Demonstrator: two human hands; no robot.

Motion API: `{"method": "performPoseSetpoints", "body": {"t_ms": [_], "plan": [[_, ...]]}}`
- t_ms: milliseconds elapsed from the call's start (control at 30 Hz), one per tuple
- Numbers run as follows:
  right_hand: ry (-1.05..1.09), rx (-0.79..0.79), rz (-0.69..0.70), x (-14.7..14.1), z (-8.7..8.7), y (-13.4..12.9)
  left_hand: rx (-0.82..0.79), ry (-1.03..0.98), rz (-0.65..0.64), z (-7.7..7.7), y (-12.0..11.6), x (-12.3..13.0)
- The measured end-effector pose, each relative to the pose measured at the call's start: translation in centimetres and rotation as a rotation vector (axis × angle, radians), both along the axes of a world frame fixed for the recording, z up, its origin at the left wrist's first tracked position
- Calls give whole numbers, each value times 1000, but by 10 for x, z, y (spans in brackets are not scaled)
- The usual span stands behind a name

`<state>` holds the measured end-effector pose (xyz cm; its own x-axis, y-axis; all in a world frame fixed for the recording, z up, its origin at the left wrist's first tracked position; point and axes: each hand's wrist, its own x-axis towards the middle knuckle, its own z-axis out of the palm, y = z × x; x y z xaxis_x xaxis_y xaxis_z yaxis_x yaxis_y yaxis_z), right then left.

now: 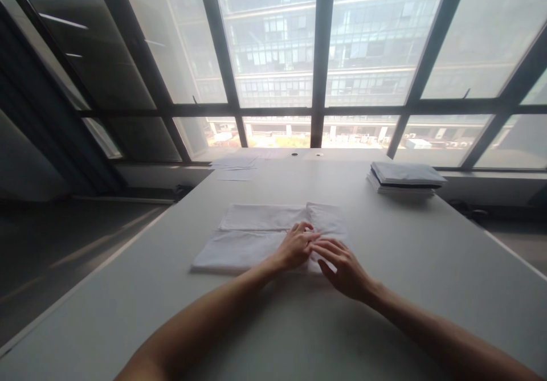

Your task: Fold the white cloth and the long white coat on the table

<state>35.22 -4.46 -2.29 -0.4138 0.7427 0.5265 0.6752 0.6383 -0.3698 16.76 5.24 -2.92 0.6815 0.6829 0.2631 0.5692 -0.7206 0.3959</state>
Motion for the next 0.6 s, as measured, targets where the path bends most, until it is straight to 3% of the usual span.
{"method": "performPoseSetpoints", "body": {"t_ms": [100, 167, 267, 433, 600], "plan": [[-68, -26, -255, 2, -12, 10, 19, 12, -23, -4, -3, 3], [-163, -126, -325, 4, -21, 18, -36, 60, -63, -8, -2, 4], [-283, -266, -324, 8, -30, 24, -71, 144, -79, -12, 0, 5], [-294, -344, -317, 12, -30, 30, -20, 231, -93, -15, 1, 6], [-290, -402, -394, 16, -25, 64, -8, 247, -85, -15, 0, 6]]}}
